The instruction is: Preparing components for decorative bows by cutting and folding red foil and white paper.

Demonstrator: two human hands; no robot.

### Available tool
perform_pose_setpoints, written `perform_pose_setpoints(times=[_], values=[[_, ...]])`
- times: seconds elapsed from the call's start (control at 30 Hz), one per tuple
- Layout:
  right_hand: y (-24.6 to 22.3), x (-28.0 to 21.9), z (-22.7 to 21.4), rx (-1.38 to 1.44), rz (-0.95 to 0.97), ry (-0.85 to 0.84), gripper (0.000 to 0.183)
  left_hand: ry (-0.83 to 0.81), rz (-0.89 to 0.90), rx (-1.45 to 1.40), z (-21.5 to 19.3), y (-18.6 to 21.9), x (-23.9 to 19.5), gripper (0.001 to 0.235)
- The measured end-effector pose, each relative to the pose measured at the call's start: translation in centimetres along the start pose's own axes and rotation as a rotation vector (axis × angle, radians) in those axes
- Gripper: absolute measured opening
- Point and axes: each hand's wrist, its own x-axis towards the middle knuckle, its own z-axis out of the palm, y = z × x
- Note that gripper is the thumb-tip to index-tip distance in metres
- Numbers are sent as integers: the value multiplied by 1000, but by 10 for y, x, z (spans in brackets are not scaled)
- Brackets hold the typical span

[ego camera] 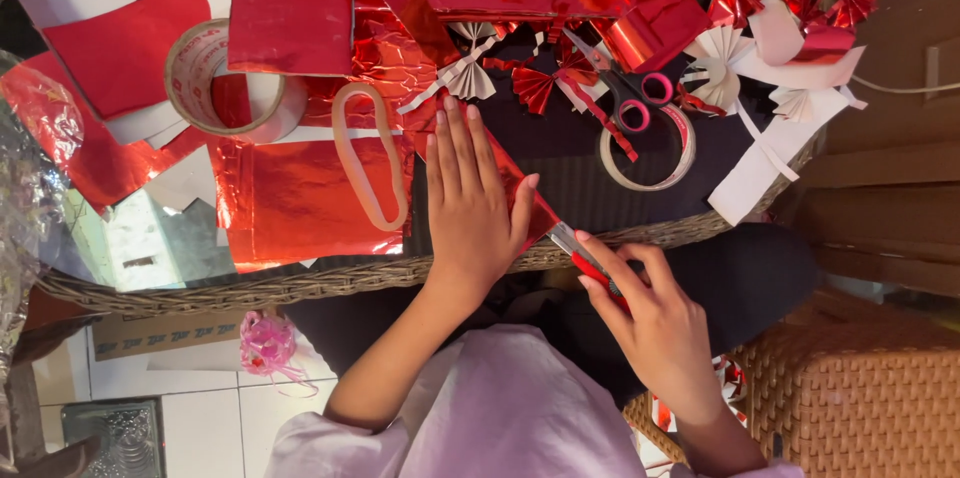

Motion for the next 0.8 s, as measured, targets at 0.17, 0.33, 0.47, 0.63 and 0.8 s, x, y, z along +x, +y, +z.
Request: perform_pose_setpoints(times=[0.17,0.33,0.47,0.63,0.8], values=[[0,-4,0,38,83,-36,50,-16,4,116,-3,1,0,94],[1,-7,-4,54,104,-43,48,-12,10,87,-3,-2,0,94],[2,-12,-5,45,124,-52,49,-12,7,105,1,-2,-2,84],[1,-11,3,40,106,-19,49,-29,-10,75,3,1,-3,69],[-1,-6,6,45,128,-14,48,-16,1,41,3,0,-3,69]])
